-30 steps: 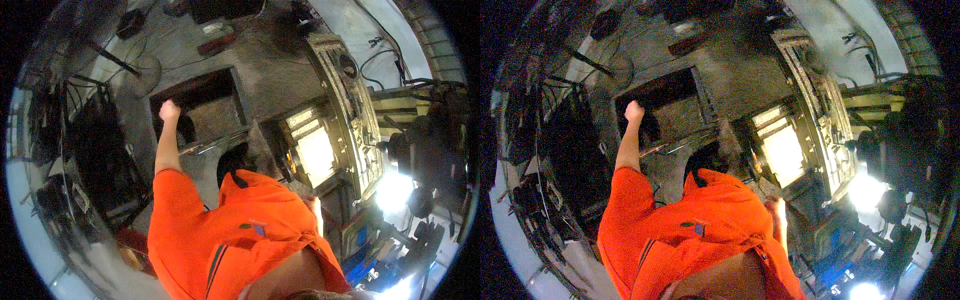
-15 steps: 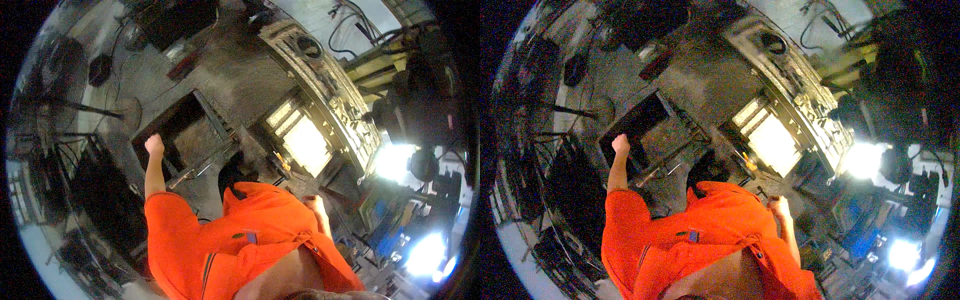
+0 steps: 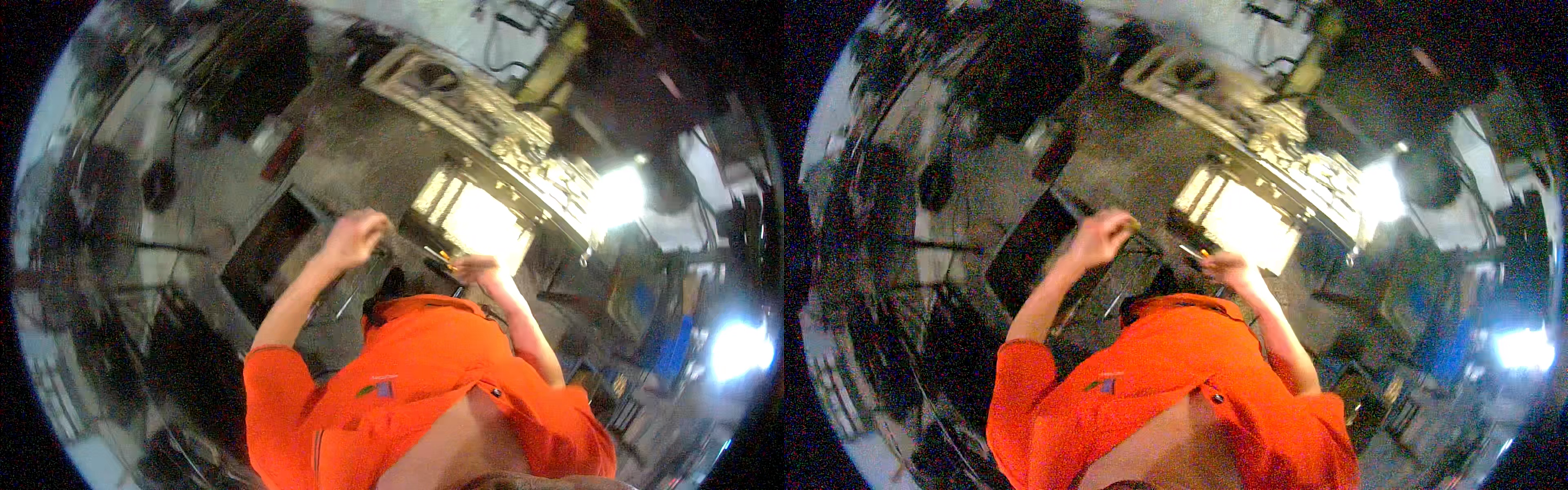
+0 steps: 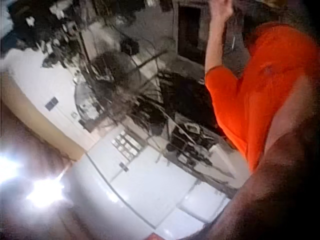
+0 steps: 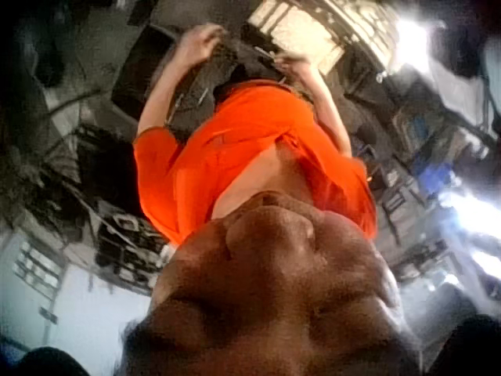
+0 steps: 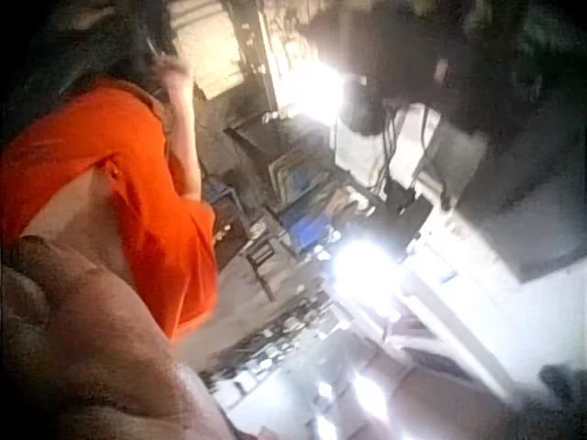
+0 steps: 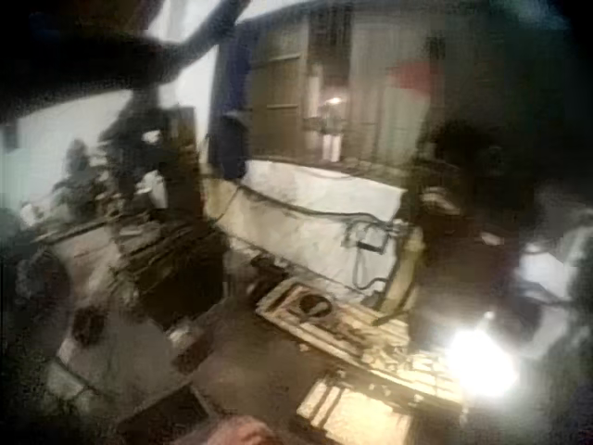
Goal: The person operates a milling machine, repeatedly loading small metal parts into the machine, activating the cutting cycle, and removing the finished parts. The person also uses a dial caliper to measure a finished part.
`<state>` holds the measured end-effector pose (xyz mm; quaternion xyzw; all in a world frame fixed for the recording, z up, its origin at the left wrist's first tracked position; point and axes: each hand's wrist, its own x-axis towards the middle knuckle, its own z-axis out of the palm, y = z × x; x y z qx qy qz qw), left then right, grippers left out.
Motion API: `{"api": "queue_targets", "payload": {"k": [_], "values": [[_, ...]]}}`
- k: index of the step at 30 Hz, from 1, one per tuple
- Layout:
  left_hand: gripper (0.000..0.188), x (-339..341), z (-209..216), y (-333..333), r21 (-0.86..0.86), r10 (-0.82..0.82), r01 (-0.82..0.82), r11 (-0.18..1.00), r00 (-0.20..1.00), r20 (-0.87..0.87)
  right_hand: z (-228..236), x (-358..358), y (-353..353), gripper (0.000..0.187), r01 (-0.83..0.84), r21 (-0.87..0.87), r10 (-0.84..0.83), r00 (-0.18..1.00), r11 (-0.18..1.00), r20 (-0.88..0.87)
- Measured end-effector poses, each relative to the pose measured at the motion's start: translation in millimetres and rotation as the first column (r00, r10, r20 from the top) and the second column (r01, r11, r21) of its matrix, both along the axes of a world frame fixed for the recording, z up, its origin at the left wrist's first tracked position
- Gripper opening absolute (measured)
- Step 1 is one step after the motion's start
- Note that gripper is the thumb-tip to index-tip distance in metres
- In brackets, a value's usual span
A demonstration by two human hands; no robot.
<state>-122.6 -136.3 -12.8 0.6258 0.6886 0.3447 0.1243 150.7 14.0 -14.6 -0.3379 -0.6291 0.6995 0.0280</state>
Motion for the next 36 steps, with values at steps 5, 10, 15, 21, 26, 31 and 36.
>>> {"api": "queue_targets", "payload": {"k": [5,10,15,21,26,31,36], "values": [[0.025,75.2,25.9,56.4,0.154,-0.549,0.546,0.824,0.835,-0.026,21.3,-2.6,10.6,0.028,-0.106,-0.310,0.032,0.971,0.945,-0.236],[0.023,97.8,10.6,87.8,0.169,-0.699,0.686,0.707,0.715,0.022,1.5,30.6,7.3,0.030,0.055,-0.311,-0.130,0.966,0.949,-0.225],[0.018,114.5,22.9,113.8,0.222,-0.796,0.771,0.597,0.603,0.044,0.1,47.0,3.8,0.031,0.239,-0.485,-0.394,0.885,0.841,-0.248],[0.015,126.6,21.8,138.5,0.198,-0.589,0.581,0.789,0.808,-0.024,-18.6,51.0,-2.5,0.036,0.549,-0.198,-0.583,0.750,0.812,-0.314],[0.029,130.9,7.2,140.1,-0.002,-0.551,0.551,0.834,0.833,0.044,-6.0,38.6,-10.3,0.038,0.634,0.080,-0.604,0.761,0.769,-0.236],[0.028,135.0,2.4,143.9,-0.060,-0.576,0.589,0.806,0.804,0.149,-16.9,36.8,-19.5,0.034,0.721,0.096,-0.695,0.689,0.686,-0.204],[0.031,146.1,-1.9,144.2,0.023,-0.602,0.607,0.795,0.782,0.164,-16.4,39.1,-22.2,0.036,0.700,0.194,-0.686,0.713,0.687,-0.147]]}}
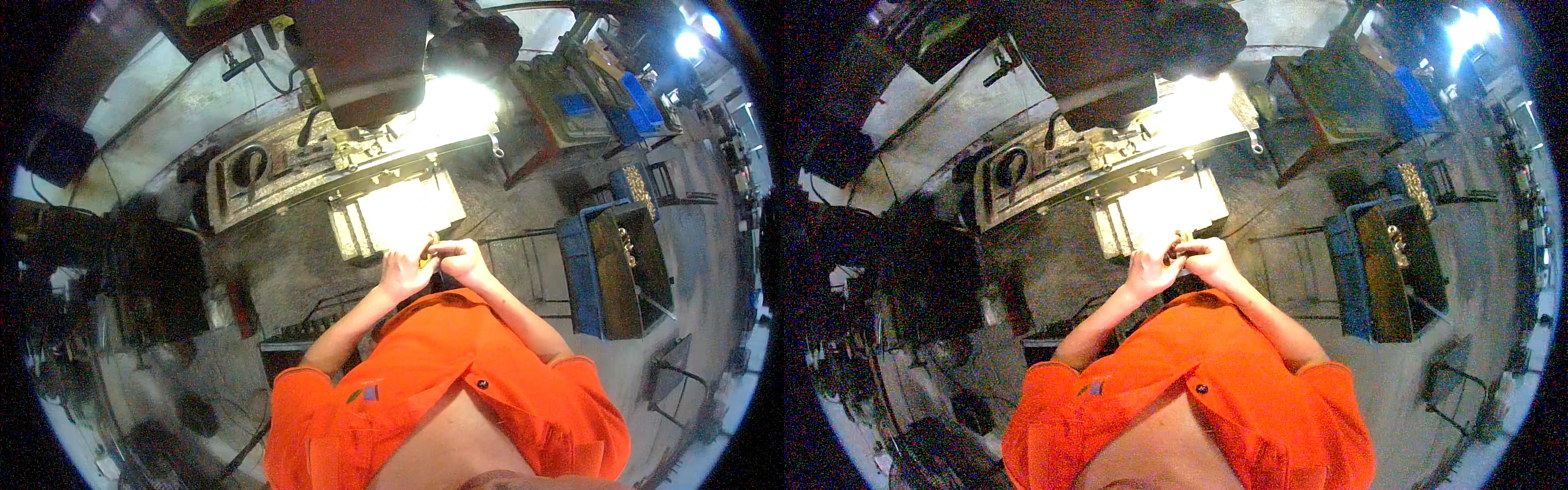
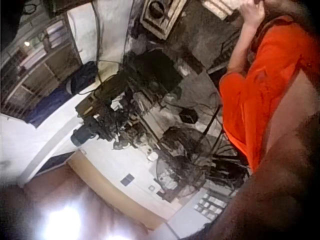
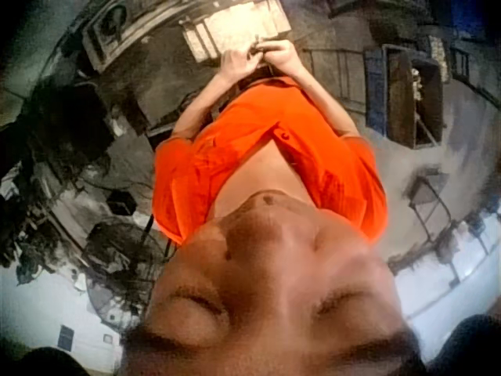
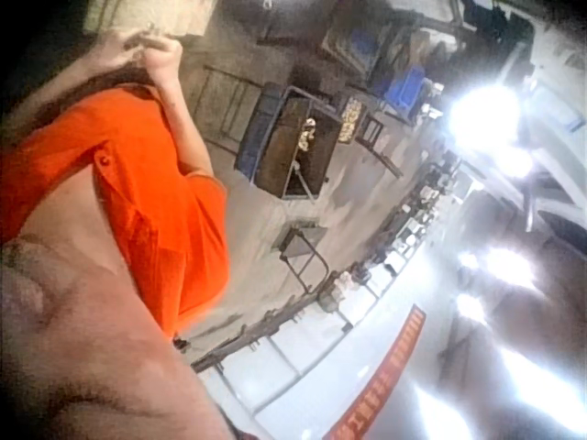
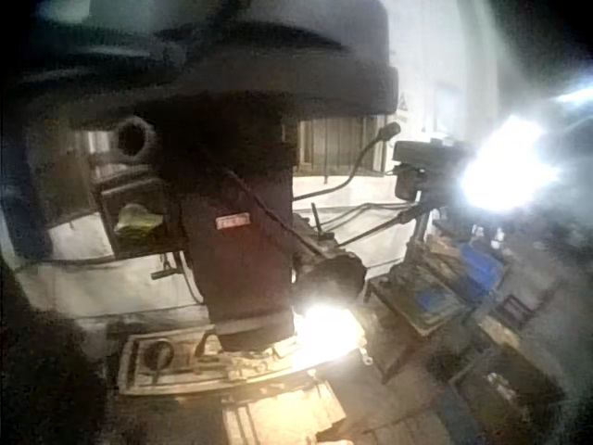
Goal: The person operates a milling machine, repeatedly loading small metal parts into the machine, activating the cutting cycle, and removing the finished parts. The person also uses a dial caliper to measure a finished part.
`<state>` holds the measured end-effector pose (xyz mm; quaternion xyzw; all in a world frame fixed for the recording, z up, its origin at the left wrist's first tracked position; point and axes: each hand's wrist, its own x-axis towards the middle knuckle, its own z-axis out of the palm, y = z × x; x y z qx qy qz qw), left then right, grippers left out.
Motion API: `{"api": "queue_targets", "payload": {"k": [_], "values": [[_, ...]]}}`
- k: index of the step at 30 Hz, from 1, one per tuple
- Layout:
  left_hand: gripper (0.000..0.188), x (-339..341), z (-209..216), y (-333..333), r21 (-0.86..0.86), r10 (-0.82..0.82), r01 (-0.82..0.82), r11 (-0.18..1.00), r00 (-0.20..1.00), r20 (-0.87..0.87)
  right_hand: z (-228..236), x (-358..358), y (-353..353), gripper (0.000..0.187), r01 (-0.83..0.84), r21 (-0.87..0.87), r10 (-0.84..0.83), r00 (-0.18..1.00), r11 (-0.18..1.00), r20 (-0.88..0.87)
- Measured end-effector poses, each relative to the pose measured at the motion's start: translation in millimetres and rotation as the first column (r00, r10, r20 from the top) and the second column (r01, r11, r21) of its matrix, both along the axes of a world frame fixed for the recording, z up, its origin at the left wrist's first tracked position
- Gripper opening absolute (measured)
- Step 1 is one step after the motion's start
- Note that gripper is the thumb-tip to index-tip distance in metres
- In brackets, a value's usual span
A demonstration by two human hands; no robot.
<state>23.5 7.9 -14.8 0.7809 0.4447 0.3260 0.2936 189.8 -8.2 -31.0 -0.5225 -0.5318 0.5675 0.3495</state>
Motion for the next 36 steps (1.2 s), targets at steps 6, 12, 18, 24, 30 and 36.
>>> {"api": "queue_targets", "payload": {"k": [6,12,18,24,30,36], "values": [[0.026,6.5,-50.8,27.6,-0.284,0.031,0.011,0.959,0.989,0.141,6.7,-6.5,11.9,0.037,0.113,0.077,-0.087,0.955,0.991,-0.283],[0.024,-34.3,-33.0,69.4,-0.639,0.534,0.427,0.639,0.351,0.769,17.3,27.2,31.2,0.038,0.037,0.052,-0.027,0.985,0.998,-0.173],[0.016,-57.3,-18.8,111.5,-0.626,0.521,0.285,0.726,0.366,0.771,-22.4,73.5,17.5,0.029,0.131,0.232,-0.187,0.953,0.964,0.238],[0.021,-63.6,-20.0,172.7,-0.466,0.419,-0.277,0.840,0.878,0.233,-65.5,115.2,-2.5,0.031,0.093,0.217,-0.171,0.910,0.972,0.377],[0.018,-49.4,-17.1,210.0,0.072,0.334,-0.341,0.937,0.818,-0.468,-67.4,119.1,-7.6,0.028,0.214,0.064,-0.222,0.905,0.975,0.362],[0.027,-38.7,-34.6,222.7,0.047,0.255,-0.266,0.963,0.838,-0.482,-70.7,120.0,-21.1,0.029,0.270,0.031,-0.268,0.922,0.962,0.281]]}}
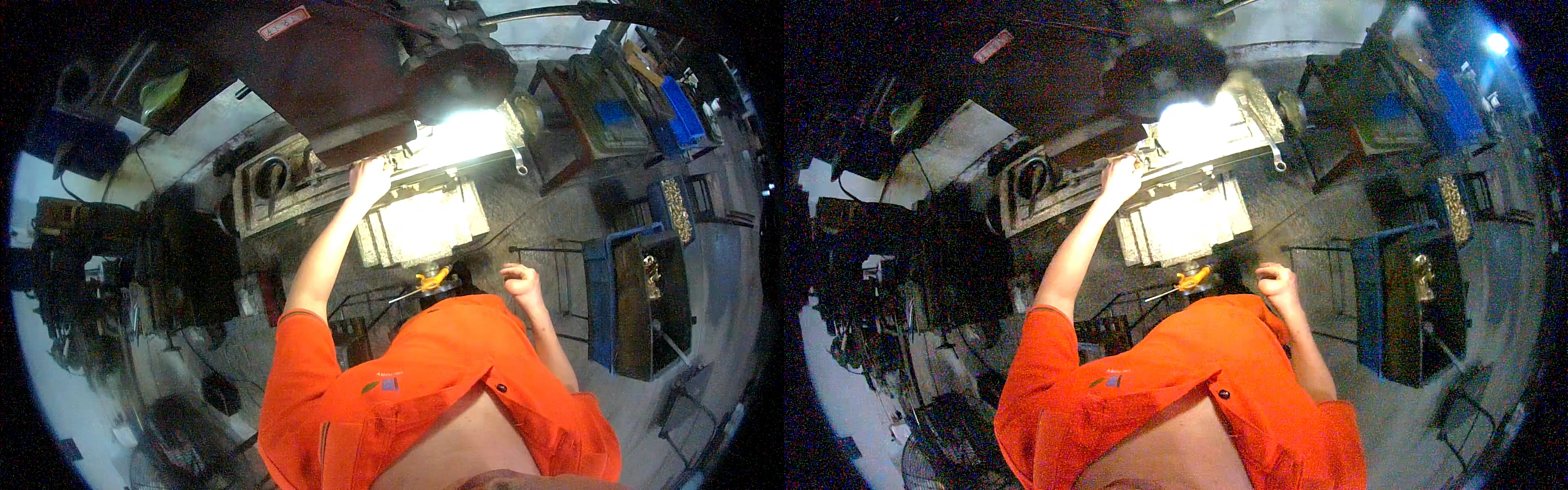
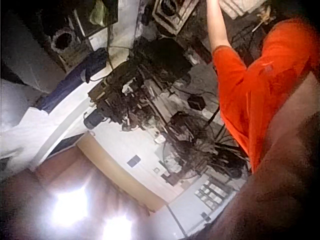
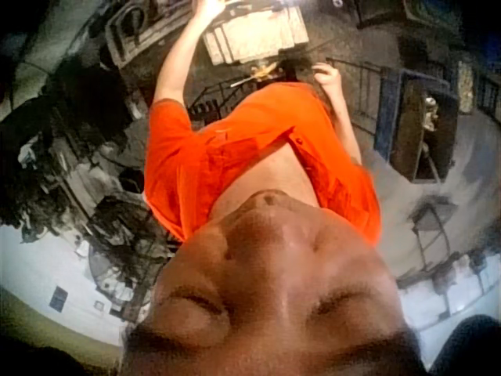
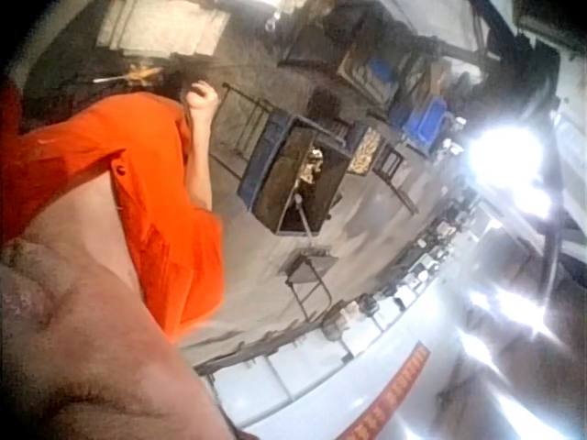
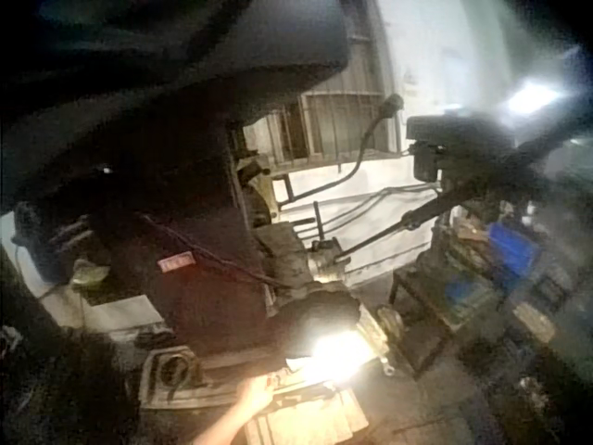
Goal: The person operates a milling machine, repeatedly loading small metal parts into the machine, activating the cutting cycle, and removing the finished parts. The person also uses a dial caliper to measure a finished part.
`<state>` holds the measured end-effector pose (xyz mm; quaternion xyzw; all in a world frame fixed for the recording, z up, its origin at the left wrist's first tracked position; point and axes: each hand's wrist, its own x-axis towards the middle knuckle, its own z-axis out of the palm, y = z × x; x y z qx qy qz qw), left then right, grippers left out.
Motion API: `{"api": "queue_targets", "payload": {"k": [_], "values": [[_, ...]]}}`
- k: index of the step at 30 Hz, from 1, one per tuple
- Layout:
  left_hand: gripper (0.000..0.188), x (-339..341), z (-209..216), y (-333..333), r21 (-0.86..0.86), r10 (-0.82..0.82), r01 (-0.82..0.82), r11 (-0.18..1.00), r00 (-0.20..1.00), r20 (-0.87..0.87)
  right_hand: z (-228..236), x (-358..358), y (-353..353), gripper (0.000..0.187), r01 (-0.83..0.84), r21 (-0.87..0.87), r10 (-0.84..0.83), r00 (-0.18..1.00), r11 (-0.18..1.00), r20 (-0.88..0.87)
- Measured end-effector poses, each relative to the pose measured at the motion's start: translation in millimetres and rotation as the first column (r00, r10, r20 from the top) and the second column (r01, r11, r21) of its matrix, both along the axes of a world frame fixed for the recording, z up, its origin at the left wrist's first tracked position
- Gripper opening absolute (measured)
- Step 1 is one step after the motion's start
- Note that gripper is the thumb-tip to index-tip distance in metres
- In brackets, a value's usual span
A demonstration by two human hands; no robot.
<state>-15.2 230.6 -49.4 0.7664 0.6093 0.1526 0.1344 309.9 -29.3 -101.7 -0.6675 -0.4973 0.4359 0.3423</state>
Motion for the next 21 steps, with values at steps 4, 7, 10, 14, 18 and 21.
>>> {"api": "queue_targets", "payload": {"k": [4,7,10,14,18,21], "values": [[0.029,5.8,-6.5,3.3,-0.059,0.030,-0.029,0.998,0.999,0.012,-2.3,-2.6,-10.4,0.031,0.007,-0.018,-0.006,0.998,1.000,0.057],[0.030,4.6,-13.1,9.1,-0.069,0.077,-0.075,0.995,0.997,0.020,1.7,-4.9,-12.7,0.032,-0.004,-0.032,0.006,0.999,0.999,0.054],[0.029,-7.4,-26.8,18.4,0.016,-0.023,0.020,1.000,0.971,0.236,4.0,-7.8,-16.3,0.034,0.021,-0.100,-0.014,0.997,0.995,0.070],[0.030,-7.4,-17.3,12.7,-0.068,-0.035,0.047,0.997,0.987,0.159,16.0,-13.3,-22.8,0.035,0.042,-0.145,-0.026,0.993,0.989,0.113],[0.033,2.4,-5.3,10.7,-0.046,0.009,-0.009,0.999,1.000,0.002,18.0,-16.2,-32.1,0.035,0.043,-0.169,-0.016,0.987,0.985,0.162],[0.036,7.5,1.1,16.9,-0.085,-0.036,0.025,0.996,0.991,-0.132,15.8,-16.6,-40.1,0.034,0.045,-0.167,-0.015,0.984,0.985,0.178]]}}
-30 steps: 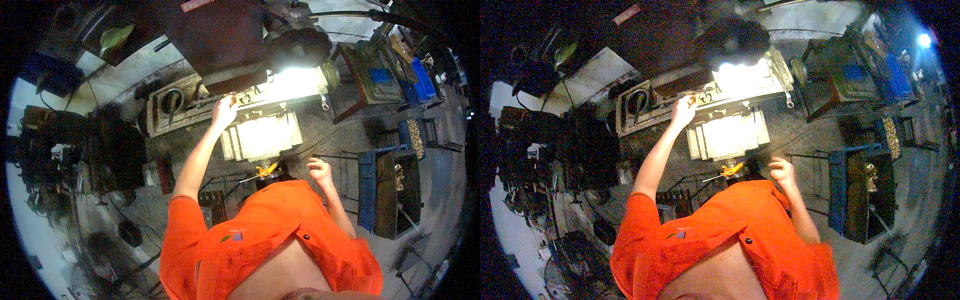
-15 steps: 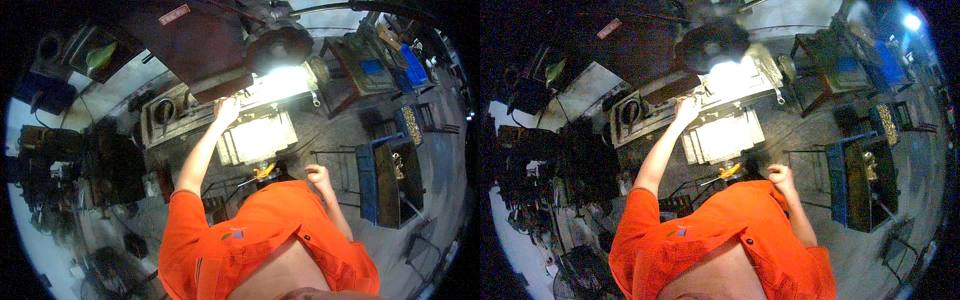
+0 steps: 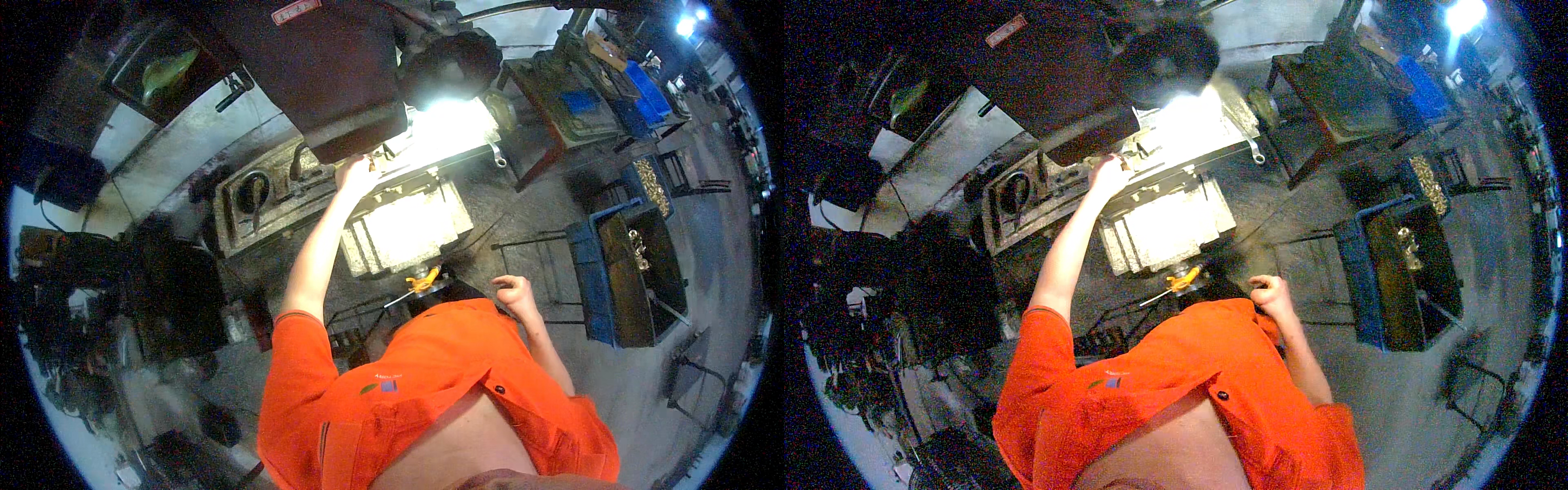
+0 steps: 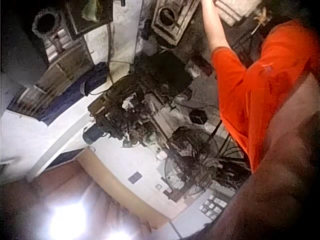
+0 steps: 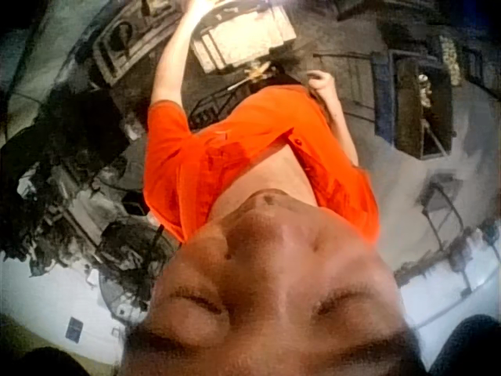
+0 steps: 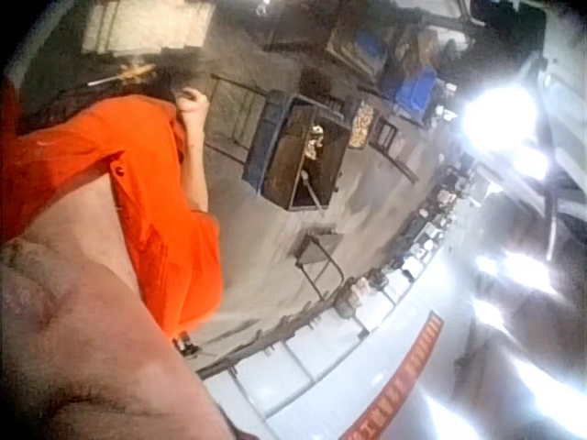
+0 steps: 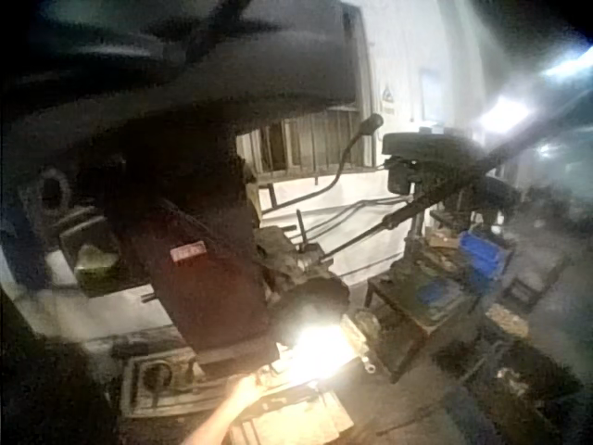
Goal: The person operates a milling machine, repeatedly loading small metal parts into the machine, activating the cutting cycle, and removing the finished parts. The person also uses a dial caliper to measure a finished part.
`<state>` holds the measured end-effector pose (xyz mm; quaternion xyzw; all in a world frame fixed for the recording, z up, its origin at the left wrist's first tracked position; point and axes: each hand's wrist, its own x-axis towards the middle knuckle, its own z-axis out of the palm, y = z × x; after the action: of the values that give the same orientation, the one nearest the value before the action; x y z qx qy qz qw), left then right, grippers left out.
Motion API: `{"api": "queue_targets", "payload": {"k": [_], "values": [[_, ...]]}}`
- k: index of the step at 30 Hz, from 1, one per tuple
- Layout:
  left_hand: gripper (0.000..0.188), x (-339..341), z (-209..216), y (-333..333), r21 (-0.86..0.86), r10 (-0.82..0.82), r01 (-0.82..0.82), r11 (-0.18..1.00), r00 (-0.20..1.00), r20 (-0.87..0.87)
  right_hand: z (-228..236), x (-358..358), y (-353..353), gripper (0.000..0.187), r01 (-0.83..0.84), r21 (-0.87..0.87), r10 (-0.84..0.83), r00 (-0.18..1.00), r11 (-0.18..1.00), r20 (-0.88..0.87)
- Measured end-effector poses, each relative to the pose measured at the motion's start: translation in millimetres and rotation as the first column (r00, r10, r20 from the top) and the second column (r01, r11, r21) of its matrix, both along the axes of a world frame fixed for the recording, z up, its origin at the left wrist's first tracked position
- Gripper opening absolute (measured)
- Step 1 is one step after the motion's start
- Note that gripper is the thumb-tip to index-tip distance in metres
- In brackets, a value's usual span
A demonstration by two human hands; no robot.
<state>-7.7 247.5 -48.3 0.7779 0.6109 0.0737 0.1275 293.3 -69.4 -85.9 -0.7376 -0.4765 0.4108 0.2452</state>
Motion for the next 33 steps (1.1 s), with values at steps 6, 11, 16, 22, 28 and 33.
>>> {"api": "queue_targets", "payload": {"k": [6,11,16,22,28,33], "values": [[0.036,6.7,10.5,-1.0,-0.069,0.017,-0.013,0.998,0.999,0.049,3.0,0.3,27.5,0.038,-0.100,0.010,0.101,0.993,0.995,-0.057],[0.056,-35.7,-14.1,19.2,-0.379,-0.028,0.074,0.922,0.992,0.125,33.3,-30.5,132.4,0.031,-0.231,0.163,0.279,0.869,0.959,-0.409],[0.059,-37.1,13.5,29.5,-0.127,0.027,-0.043,0.991,0.991,-0.129,39.0,-95.1,230.7,0.030,0.005,0.208,0.203,0.196,0.978,-0.959],[0.055,-56.5,-12.7,56.9,-0.043,0.065,-0.071,0.997,0.988,-0.140,35.0,-147.9,269.9,0.043,0.135,0.193,0.153,0.262,0.972,-0.953],[0.052,-61.1,9.4,50.3,-0.033,0.091,-0.096,0.995,0.989,-0.114,19.2,-157.1,279.3,0.043,0.149,-0.246,-0.142,-0.498,0.958,-0.855],[0.050,-77.4,15.8,43.9,-0.030,0.106,-0.109,0.994,0.990,-0.094,15.6,-161.2,266.4,0.023,0.223,0.065,0.066,0.003,0.973,-0.998]]}}
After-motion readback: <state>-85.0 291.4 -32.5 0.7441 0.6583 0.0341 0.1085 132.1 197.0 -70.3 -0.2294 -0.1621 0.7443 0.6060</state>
